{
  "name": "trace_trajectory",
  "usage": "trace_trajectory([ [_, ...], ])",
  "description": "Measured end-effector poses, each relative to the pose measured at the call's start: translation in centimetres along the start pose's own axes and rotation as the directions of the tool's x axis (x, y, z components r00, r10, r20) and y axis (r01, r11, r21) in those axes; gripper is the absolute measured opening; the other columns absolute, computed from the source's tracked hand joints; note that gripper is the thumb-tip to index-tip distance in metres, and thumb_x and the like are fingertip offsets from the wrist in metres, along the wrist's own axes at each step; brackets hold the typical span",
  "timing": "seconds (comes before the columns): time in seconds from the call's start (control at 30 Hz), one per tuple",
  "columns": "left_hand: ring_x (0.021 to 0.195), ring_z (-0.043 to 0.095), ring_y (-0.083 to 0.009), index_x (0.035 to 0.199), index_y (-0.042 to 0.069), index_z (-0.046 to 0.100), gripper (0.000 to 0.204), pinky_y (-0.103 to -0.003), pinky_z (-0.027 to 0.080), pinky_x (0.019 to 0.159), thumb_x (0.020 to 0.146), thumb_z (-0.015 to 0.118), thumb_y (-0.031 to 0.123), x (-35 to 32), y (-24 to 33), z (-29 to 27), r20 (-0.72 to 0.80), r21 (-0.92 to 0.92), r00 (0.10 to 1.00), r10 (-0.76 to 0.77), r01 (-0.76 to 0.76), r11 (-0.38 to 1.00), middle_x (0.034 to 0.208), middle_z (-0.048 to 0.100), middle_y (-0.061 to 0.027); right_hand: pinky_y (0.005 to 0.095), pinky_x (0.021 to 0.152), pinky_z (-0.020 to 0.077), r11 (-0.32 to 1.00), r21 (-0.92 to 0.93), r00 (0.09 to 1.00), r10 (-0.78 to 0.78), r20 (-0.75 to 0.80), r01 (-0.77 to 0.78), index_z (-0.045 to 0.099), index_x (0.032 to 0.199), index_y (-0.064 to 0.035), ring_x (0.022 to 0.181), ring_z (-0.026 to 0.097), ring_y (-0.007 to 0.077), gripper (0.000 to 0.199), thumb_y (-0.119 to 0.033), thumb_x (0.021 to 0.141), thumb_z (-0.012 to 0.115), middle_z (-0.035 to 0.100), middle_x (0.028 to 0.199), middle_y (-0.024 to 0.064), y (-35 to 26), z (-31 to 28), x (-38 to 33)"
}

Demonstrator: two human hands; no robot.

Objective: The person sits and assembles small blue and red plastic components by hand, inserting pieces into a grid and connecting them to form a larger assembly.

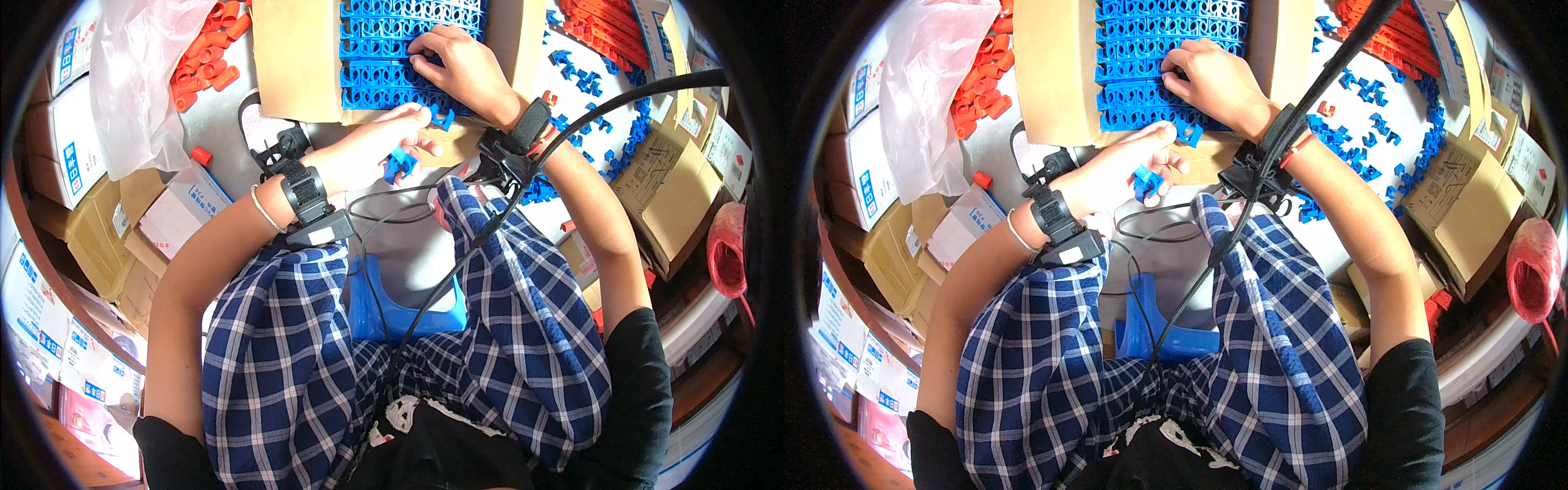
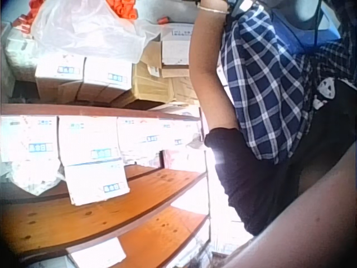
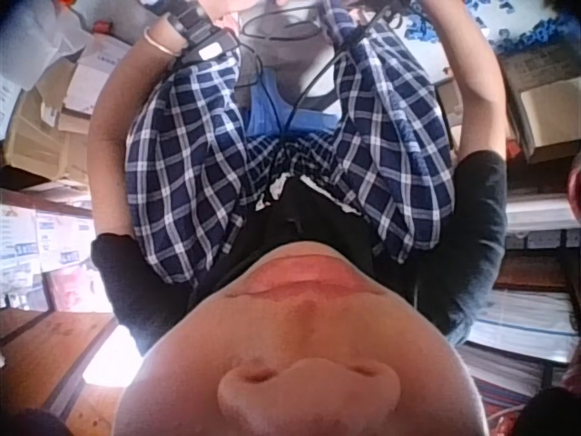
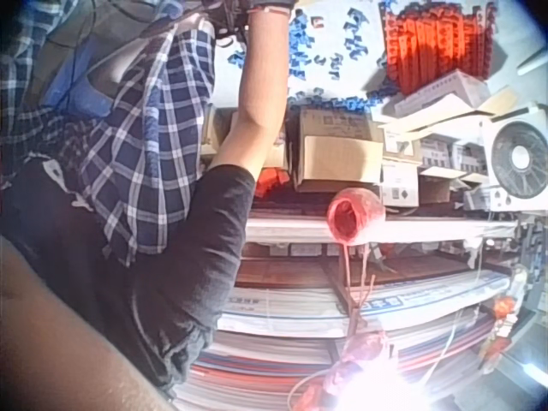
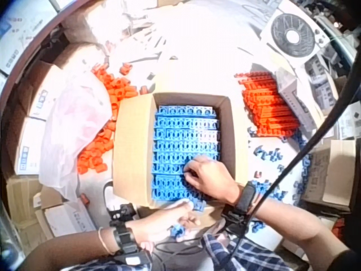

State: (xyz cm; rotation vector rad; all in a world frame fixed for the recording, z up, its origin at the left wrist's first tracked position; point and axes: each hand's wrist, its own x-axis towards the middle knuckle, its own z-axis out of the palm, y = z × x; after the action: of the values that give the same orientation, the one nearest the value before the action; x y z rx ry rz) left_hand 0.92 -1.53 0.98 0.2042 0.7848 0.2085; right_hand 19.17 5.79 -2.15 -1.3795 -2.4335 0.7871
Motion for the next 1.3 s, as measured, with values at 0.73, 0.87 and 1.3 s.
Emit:
trace_trajectory([
  [0.73, 0.058, 0.054, -0.0122, 0.106, 0.011, 0.045, 0.033, -0.024, 0.042, 0.044, 0.099, 0.046, 0.043, -0.3, -0.1, 0.3, -0.074, -0.021, 0.997, 0.025, -0.026, 0.999, 0.091, 0.056, -0.0097, 0.0352, 0.074, 0.0511, 0.922, 0.387, 0.995, -0.039, 0.094, -0.001, 0.063, 0.103, -0.0064, 0.084, 0.063, 0.0279, 0.024, -0.020, 0.084, 0.066, 0.063, 0.092, 0.0120, -3.2, -4.7, -5.4],
  [0.87, 0.058, 0.054, -0.0119, 0.107, 0.011, 0.046, 0.033, -0.024, 0.041, 0.044, 0.098, 0.047, 0.043, -0.2, 0.0, 0.6, -0.057, 0.001, 0.998, 0.038, -0.038, 0.999, 0.091, 0.057, -0.0094, 0.0374, 0.075, 0.0510, 0.929, 0.358, 0.985, 0.031, 0.168, -0.090, 0.063, 0.100, -0.0055, 0.086, 0.062, 0.0296, 0.022, -0.022, 0.085, 0.065, 0.062, 0.088, 0.0113, -3.2, -4.0, -6.9],
  [1.3, 0.061, 0.051, -0.0105, 0.121, 0.012, 0.043, 0.027, -0.022, 0.041, 0.046, 0.099, 0.042, 0.029, -0.4, 0.7, 0.7, -0.046, -0.024, 0.997, -0.060, 0.059, 0.998, 0.093, 0.056, -0.0085, 0.0398, 0.077, 0.0490, 0.987, 0.145, 0.990, 0.083, -0.110, -0.066, 0.066, 0.094, -0.0049, 0.083, 0.060, 0.0305, 0.017, -0.013, 0.079, 0.064, 0.061, 0.082, 0.0133, 0.0, -2.7, -2.6],
])
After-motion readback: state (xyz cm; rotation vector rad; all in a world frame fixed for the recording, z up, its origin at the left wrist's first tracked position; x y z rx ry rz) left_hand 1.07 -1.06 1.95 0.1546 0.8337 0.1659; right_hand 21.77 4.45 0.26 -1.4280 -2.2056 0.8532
